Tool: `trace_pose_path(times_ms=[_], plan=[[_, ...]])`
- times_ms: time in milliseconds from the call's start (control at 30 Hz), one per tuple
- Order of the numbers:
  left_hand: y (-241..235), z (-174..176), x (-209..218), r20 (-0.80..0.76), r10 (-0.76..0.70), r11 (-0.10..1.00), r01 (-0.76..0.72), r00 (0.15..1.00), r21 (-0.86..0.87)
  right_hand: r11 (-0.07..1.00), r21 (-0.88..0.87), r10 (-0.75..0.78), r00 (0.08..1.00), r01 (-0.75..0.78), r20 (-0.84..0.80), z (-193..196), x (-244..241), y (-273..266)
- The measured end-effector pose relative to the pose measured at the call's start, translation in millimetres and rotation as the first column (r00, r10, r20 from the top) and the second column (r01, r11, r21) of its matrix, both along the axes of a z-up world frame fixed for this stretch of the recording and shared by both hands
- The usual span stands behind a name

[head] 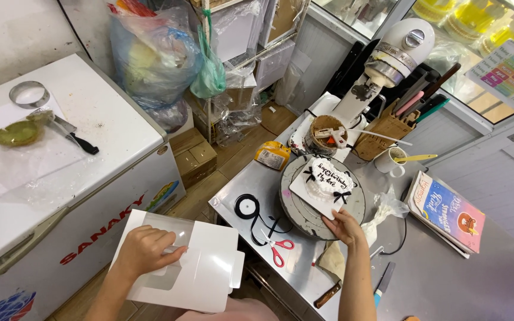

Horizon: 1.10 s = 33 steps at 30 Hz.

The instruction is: The person folds a white cardboard cake box by hand, then handles a decorated cake on a board and place it into the box.

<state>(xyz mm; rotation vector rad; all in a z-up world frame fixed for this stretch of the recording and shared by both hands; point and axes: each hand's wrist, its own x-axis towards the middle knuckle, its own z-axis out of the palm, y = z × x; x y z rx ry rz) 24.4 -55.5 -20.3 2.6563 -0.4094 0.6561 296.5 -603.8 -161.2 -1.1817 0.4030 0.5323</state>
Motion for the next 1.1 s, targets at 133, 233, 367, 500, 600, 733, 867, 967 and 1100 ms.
trace_pose_path(times_ms=[133,233,367,500,600,733,867,967,1100], plan=[[-3.7,1.1,3.0,-0.015,-0.013,1.0,0.013,1.0,-0.009,0.975,0.162,-0.168,0.983,0.155,0.07,-12.3,-0.3,19.6],[-4.6,0.7,2.5,-0.015,-0.018,1.0,0.018,1.0,-0.005,0.954,0.215,-0.238,0.962,0.207,0.131,0.4,-14.8,44.4],[-5.1,-3.2,0.5,0.0,-0.034,0.999,0.034,0.999,-0.008,0.942,0.245,-0.298,0.912,0.231,0.284,-1.0,-36.6,60.3],[-9.9,1.1,5.3,-0.026,-0.037,0.999,0.037,0.999,-0.012,0.933,0.212,-0.341,0.901,0.29,0.268,1.4,-69.5,76.9],[-14.4,4.9,6.4,-0.022,-0.057,0.998,0.057,0.998,-0.005,0.908,0.279,-0.386,0.881,0.312,0.274,-3.2,-91.1,81.9],[-16.4,6.7,9.1,-0.009,-0.082,0.997,0.082,0.997,0.011,0.884,0.291,-0.438,0.867,0.366,0.238,6.8,-116.7,85.8],[-17.3,7.8,3.8,-0.023,-0.091,0.996,0.091,0.996,-0.003,0.881,0.339,-0.431,0.857,0.33,0.285,4.8,-157.5,65.8],[-15.8,10.6,9.3,-0.017,-0.092,0.996,0.091,0.996,-0.021,0.858,0.281,-0.498,0.832,0.431,0.244,-20.9,-188.8,26.1],[-29.0,18.8,21.5,-0.275,-0.038,0.998,0.025,0.961,-0.051,0.857,0.142,-0.515,0.809,0.495,0.283,68.2,-237.4,24.6]])
